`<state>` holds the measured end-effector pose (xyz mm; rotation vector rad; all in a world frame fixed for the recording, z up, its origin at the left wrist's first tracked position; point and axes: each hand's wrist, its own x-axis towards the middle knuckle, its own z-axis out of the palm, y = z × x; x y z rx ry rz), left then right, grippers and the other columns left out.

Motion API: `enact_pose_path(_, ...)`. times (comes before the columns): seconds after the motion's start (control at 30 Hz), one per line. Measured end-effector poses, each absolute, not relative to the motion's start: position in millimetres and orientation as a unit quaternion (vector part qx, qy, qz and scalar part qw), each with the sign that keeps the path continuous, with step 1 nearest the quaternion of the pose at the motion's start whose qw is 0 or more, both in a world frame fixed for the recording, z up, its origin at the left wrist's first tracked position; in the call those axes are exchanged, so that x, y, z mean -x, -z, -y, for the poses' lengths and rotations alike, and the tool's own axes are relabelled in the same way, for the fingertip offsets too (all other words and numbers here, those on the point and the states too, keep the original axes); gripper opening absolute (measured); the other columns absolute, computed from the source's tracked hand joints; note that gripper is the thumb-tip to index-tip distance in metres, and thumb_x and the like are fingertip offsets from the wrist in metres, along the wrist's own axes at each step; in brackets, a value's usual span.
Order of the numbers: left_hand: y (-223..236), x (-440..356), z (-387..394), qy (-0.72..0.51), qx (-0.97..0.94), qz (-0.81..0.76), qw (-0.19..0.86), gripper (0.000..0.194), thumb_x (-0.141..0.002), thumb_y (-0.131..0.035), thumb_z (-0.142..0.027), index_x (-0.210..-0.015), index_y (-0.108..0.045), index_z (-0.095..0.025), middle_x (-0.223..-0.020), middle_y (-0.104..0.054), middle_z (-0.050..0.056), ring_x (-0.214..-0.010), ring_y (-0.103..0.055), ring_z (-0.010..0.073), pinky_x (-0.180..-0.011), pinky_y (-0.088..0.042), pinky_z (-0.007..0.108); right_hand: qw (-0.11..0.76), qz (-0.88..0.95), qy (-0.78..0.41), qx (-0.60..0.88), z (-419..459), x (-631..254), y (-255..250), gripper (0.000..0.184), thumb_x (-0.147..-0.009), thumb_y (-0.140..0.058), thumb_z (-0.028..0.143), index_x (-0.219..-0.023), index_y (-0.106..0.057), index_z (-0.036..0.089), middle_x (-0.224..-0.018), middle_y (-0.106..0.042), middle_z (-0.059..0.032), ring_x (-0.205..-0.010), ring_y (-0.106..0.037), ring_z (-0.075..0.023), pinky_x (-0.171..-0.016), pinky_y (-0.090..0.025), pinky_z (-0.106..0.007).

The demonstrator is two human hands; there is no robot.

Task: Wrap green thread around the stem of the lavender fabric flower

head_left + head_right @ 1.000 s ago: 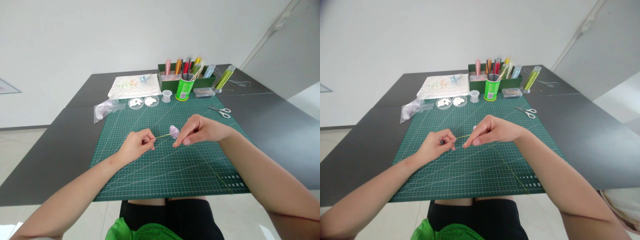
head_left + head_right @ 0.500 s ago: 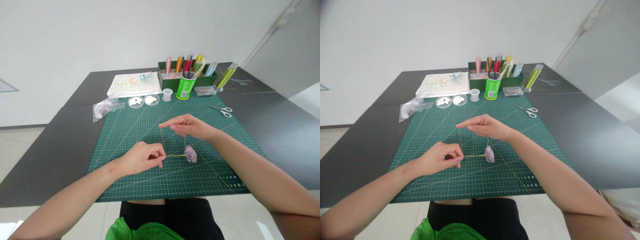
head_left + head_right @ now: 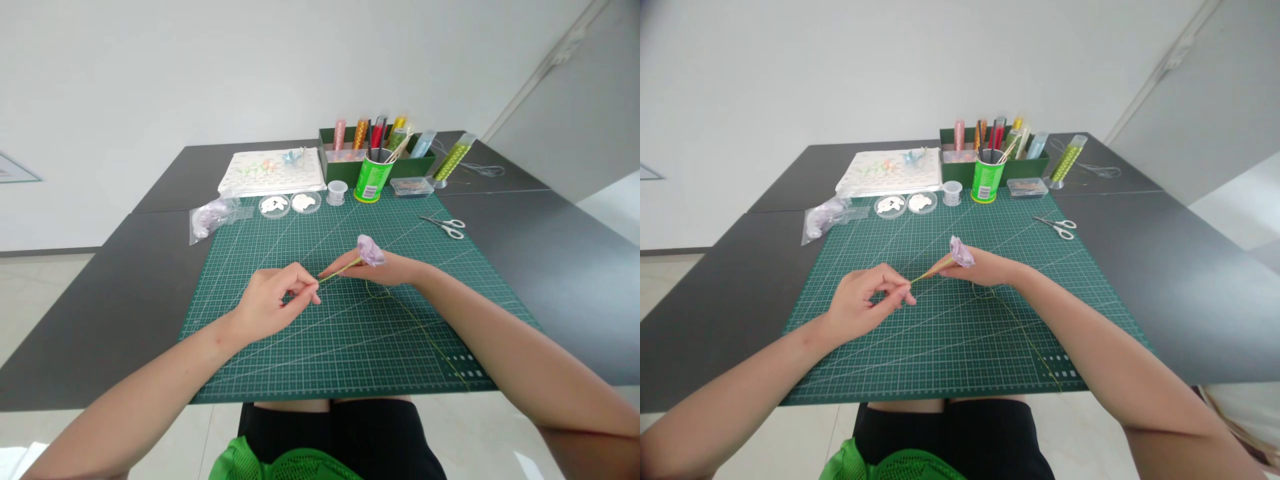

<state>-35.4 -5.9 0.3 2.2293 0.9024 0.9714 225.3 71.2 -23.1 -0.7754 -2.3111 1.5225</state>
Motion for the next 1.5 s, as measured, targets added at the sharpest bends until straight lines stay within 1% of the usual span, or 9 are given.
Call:
enact_pose_path(0.17,-0.8,36.4,1.8,-0.397,-0.775,-0.423,0.25,0.012,-0.097,-0.059,-0.021,-0.085,-0.06,-0.021,-0.072,-0.079,-0.003,-0.055,-0.07,0.0096,-0.057,-0.05,0.02,0.097,0.805,-0.53,0.247,-60.0,-214.8,17.0,0.035,-0.103,-0.054,0.03,-0.13,-0.076,0.022,-0.126,-0.077,-0.0066,-0.112,-0.069,-0.0192,-0.1,-0.049,-0.034)
enact_pose_path(0.37,4.9,30.6,-3.7,-0.411,-0.657,-0.407,0.484,0.02,-0.094,-0.067,-0.036,-0.086,-0.059,-0.019,-0.066,-0.077,0.001,-0.046,-0.061,0.0099,-0.049,-0.048,0.02,0.09,0.811,-0.535,0.221,-46.6,-201.3,20.8,0.037,-0.102,-0.053,0.025,-0.13,-0.075,0.017,-0.098,-0.077,-0.0046,-0.076,-0.061,-0.0129,-0.074,-0.046,-0.028)
enact_pose_path(0.5,12.2,28.1,-6.2,-0.392,-0.588,-0.375,0.6,0.03,-0.088,-0.075,-0.044,-0.085,-0.06,-0.018,-0.061,-0.075,0.002,-0.043,-0.057,0.0093,-0.044,-0.044,0.019,0.091,0.784,-0.566,0.239,-48.0,-202.2,27.0,0.032,-0.1,-0.059,0.029,-0.122,-0.078,0.017,-0.073,-0.063,0.0016,-0.061,-0.043,-0.0097,-0.059,-0.033,-0.024)
enact_pose_path(0.6,12.7,28.5,-5.5,-0.4,-0.547,-0.36,0.641,0.031,-0.086,-0.077,-0.044,-0.085,-0.061,-0.017,-0.058,-0.072,0.0,-0.042,-0.054,0.0078,-0.043,-0.041,0.017,0.107,0.692,-0.662,0.266,-54.7,-208.3,29.3,0.035,-0.097,-0.065,0.04,-0.12,-0.077,0.017,-0.057,-0.04,0.0078,-0.051,-0.028,-0.0087,-0.049,-0.022,-0.024)
enact_pose_path(0.73,7.7,30.3,-4.8,-0.419,-0.515,-0.363,0.654,0.03,-0.083,-0.08,-0.042,-0.083,-0.062,-0.017,-0.053,-0.069,-0.002,-0.04,-0.049,0.0067,-0.043,-0.038,0.017,0.252,0.54,-0.736,0.322,-63.0,-212.7,31.3,0.032,-0.091,-0.07,0.046,-0.101,-0.075,0.016,-0.056,-0.025,0.0107,-0.049,-0.017,-0.0072,-0.046,-0.015,-0.023)
enact_pose_path(0.93,6.1,31.1,-7.6,-0.426,-0.512,-0.36,0.654,0.028,-0.084,-0.079,-0.039,-0.082,-0.063,-0.017,-0.055,-0.069,-0.002,-0.042,-0.049,0.0067,-0.044,-0.038,0.017,0.446,0.475,-0.58,0.489,-71.3,-211.3,37.7,0.032,-0.082,-0.076,0.041,-0.067,-0.058,0.018,-0.06,-0.046,0.0045,-0.052,-0.036,-0.0069,-0.05,-0.025,-0.023)
enact_pose_path(1.1,9.5,30.4,-8.6,-0.426,-0.518,-0.361,0.648,0.027,-0.086,-0.078,-0.039,-0.083,-0.062,-0.017,-0.056,-0.071,-0.001,-0.042,-0.051,0.0068,-0.043,-0.037,0.017,0.544,0.45,-0.477,0.523,-72.9,-209.8,42.4,0.029,-0.081,-0.074,0.04,-0.102,-0.075,0.02,-0.098,-0.074,-0.0037,-0.086,-0.065,-0.0161,-0.084,-0.049,-0.032)
enact_pose_path(1.3,12.7,30.0,-8.8,-0.429,-0.535,-0.362,0.631,0.028,-0.088,-0.076,-0.04,-0.084,-0.06,-0.018,-0.057,-0.072,0.0,-0.042,-0.054,0.0073,-0.045,-0.039,0.017,0.463,0.563,-0.518,0.447,-48.5,-191.9,32.5,0.023,-0.082,-0.078,0.041,-0.097,-0.081,0.023,-0.11,-0.079,-0.0056,-0.118,-0.067,-0.0268,-0.115,-0.041,-0.049)
enact_pose_path(1.5,10.8,28.1,-7.8,-0.424,-0.567,-0.361,0.607,0.025,-0.09,-0.072,-0.039,-0.085,-0.058,-0.018,-0.059,-0.074,0.0,-0.042,-0.055,0.0075,-0.045,-0.041,0.017,0.332,0.511,-0.745,0.273,-22.2,-172.3,23.9,0.026,-0.087,-0.074,0.042,-0.101,-0.08,0.021,-0.101,-0.078,-0.0057,-0.099,-0.073,-0.0202,-0.108,-0.051,-0.044)
